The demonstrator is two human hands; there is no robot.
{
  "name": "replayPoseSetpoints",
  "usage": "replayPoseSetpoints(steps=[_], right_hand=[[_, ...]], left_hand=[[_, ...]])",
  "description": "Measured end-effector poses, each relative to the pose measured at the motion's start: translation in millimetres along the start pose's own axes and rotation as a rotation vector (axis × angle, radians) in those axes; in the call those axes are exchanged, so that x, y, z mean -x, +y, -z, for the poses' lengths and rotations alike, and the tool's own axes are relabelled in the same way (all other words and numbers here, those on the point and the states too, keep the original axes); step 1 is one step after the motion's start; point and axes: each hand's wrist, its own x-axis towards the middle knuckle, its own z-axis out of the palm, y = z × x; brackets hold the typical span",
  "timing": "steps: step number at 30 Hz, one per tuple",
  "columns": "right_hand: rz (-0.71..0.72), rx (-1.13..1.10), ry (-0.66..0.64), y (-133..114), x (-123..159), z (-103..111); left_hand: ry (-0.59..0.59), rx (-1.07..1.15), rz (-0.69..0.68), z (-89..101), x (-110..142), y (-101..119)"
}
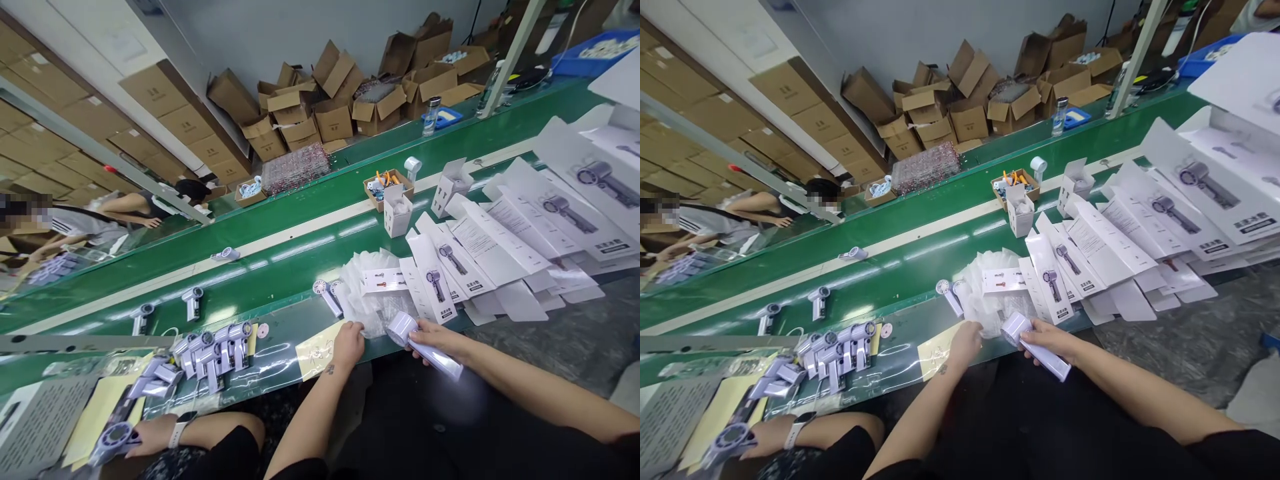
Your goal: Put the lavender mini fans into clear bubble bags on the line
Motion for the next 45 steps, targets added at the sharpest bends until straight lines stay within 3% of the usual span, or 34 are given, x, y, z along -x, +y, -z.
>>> replayPoseSetpoints(steps=[3, 7, 12, 14, 18, 21, 25, 27, 29, 31, 34, 37, 40, 45], right_hand=[[0.034, -0.083, -0.062, -2, 2, -1], [-0.003, -0.189, -0.246, -6, 9, -2], [-0.076, -0.223, -0.415, -10, 5, -11], [-0.078, -0.189, -0.434, -11, 1, -13], [-0.045, -0.132, -0.4, -10, 0, -3], [-0.054, -0.074, -0.358, -9, 6, 3], [-0.043, 0.006, -0.358, -11, 12, 2], [-0.021, 0.011, -0.358, -12, 14, 0], [-0.015, 0.02, -0.331, -13, 14, 1], [-0.047, 0.055, -0.294, -14, 14, 2], [-0.087, 0.091, -0.269, -17, 16, 3], [-0.074, 0.074, -0.206, -19, 22, 0], [-0.063, 0.069, -0.118, -16, 29, -5], [-0.009, 0.091, -0.086, -12, 29, -12]], left_hand=[[0.064, 0.22, 0.145, -7.7, 14, 9], [0.124, 0.472, 0.274, -14.1, 27, 33], [0.103, 0.995, 0.234, -5.5, 51, 60], [0.097, 1.189, 0.262, -3.4, 60, 64], [0.246, 1.67, 0.415, -3.0, 71, 67], [0.222, 1.805, 0.378, -5.9, 73, 79], [0.142, 1.754, 0.31, -14.4, 69, 102], [0.22, 1.61, 0.348, -17.0, 68, 108], [0.336, 1.278, 0.332, -15.8, 70, 109], [0.473, 0.845, 0.184, -11.0, 73, 108], [0.66, 0.269, -0.155, -2.2, 81, 106], [0.713, -0.092, -0.362, 1.1, 93, 106], [0.649, -0.153, -0.384, -2.3, 106, 112], [0.625, 0.124, -0.28, -6.4, 104, 131]])
